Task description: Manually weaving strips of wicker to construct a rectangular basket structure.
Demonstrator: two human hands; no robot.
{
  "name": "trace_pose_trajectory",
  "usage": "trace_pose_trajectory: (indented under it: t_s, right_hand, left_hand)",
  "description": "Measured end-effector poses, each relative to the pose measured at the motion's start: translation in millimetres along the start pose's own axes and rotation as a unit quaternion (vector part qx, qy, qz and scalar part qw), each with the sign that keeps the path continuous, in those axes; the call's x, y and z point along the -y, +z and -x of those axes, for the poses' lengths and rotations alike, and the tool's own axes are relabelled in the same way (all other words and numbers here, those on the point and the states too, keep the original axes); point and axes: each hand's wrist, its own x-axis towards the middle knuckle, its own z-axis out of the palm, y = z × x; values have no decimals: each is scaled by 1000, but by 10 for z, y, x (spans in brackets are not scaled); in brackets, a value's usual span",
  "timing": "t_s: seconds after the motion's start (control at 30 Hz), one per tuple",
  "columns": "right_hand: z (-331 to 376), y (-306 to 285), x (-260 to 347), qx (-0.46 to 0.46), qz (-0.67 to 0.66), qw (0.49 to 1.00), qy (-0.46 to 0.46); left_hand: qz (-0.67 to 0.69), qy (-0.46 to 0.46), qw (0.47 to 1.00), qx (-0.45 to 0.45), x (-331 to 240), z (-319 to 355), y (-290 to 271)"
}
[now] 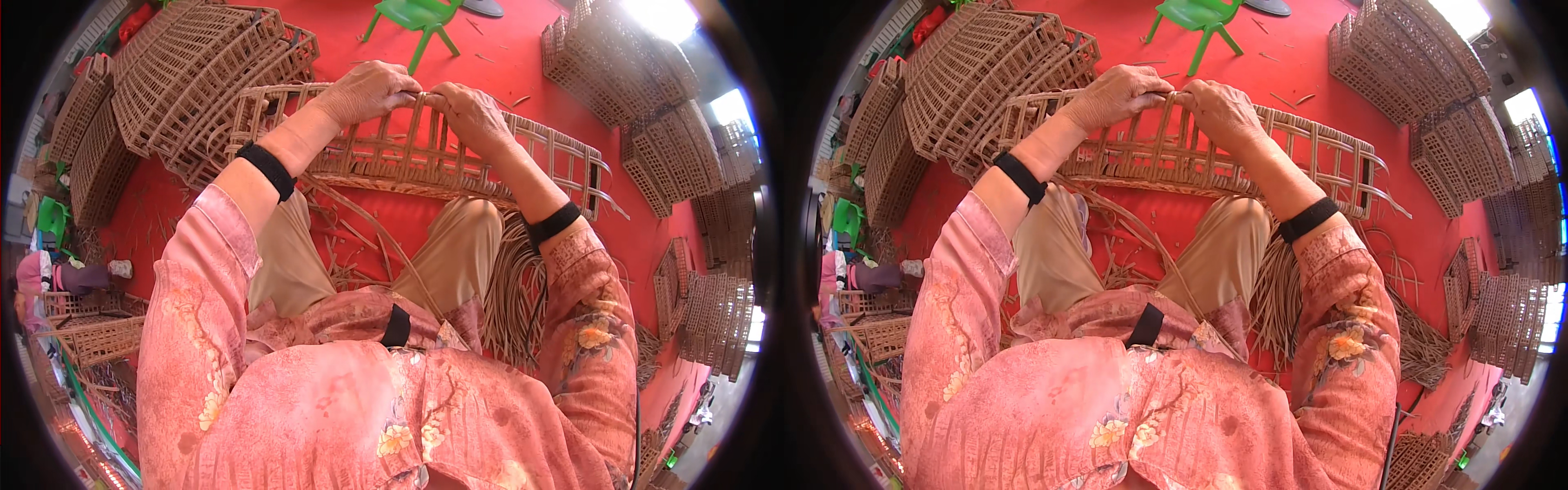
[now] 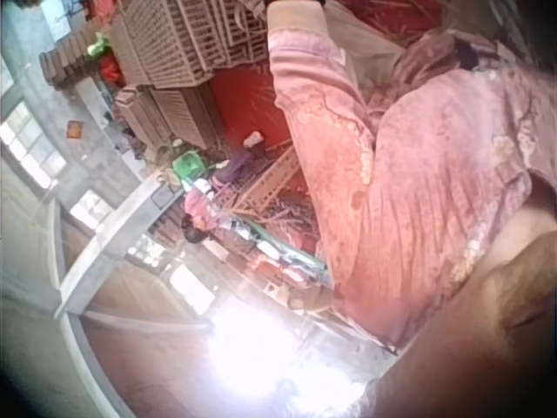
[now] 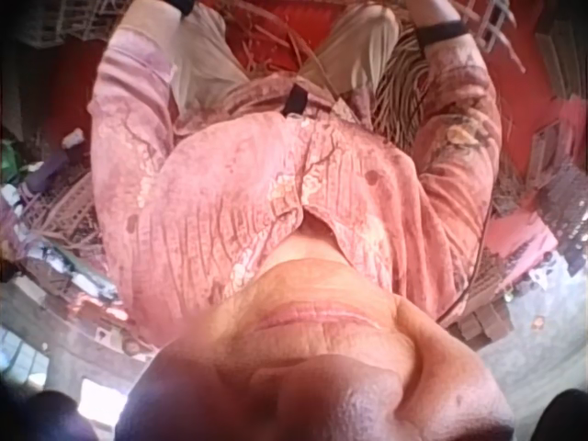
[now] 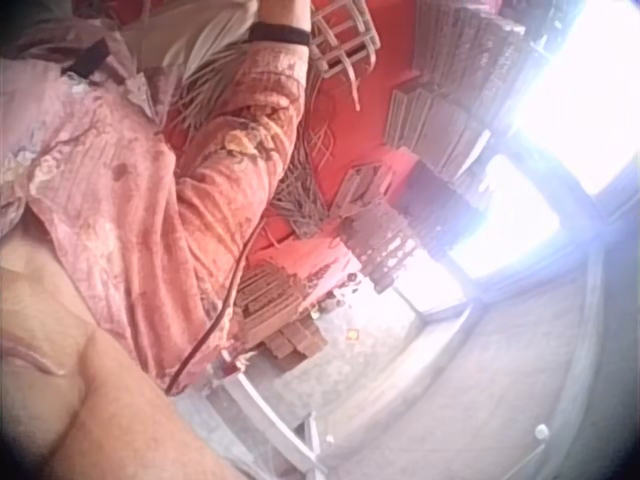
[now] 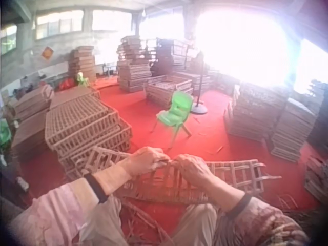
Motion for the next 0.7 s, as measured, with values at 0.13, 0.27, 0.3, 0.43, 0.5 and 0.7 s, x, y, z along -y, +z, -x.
trace_pose_trajectory:
  t_s: [0.13,0.27,0.3,0.43,0.5,0.7]
  right_hand:
    - [-14,44,-38,-12,8,1000,-15]
    - [-14,50,-41,-7,23,1000,-5]
    - [-10,42,-45,-1,28,1000,-1]
    - [-44,21,-25,6,28,1000,0]
    - [-42,10,28,10,-3,1000,23]
    - [-49,-32,18,20,2,997,72]
  left_hand:
    - [-66,-4,998,-17,-40,40,32]
    - [-108,-40,993,-28,-194,54,-14]
    - [-107,-41,993,-27,-197,52,-5]
    - [-77,-49,995,-38,-126,48,-11]
    - [-49,-50,997,-42,-95,39,-36]
    - [171,-165,971,-19,-49,-70,-13]
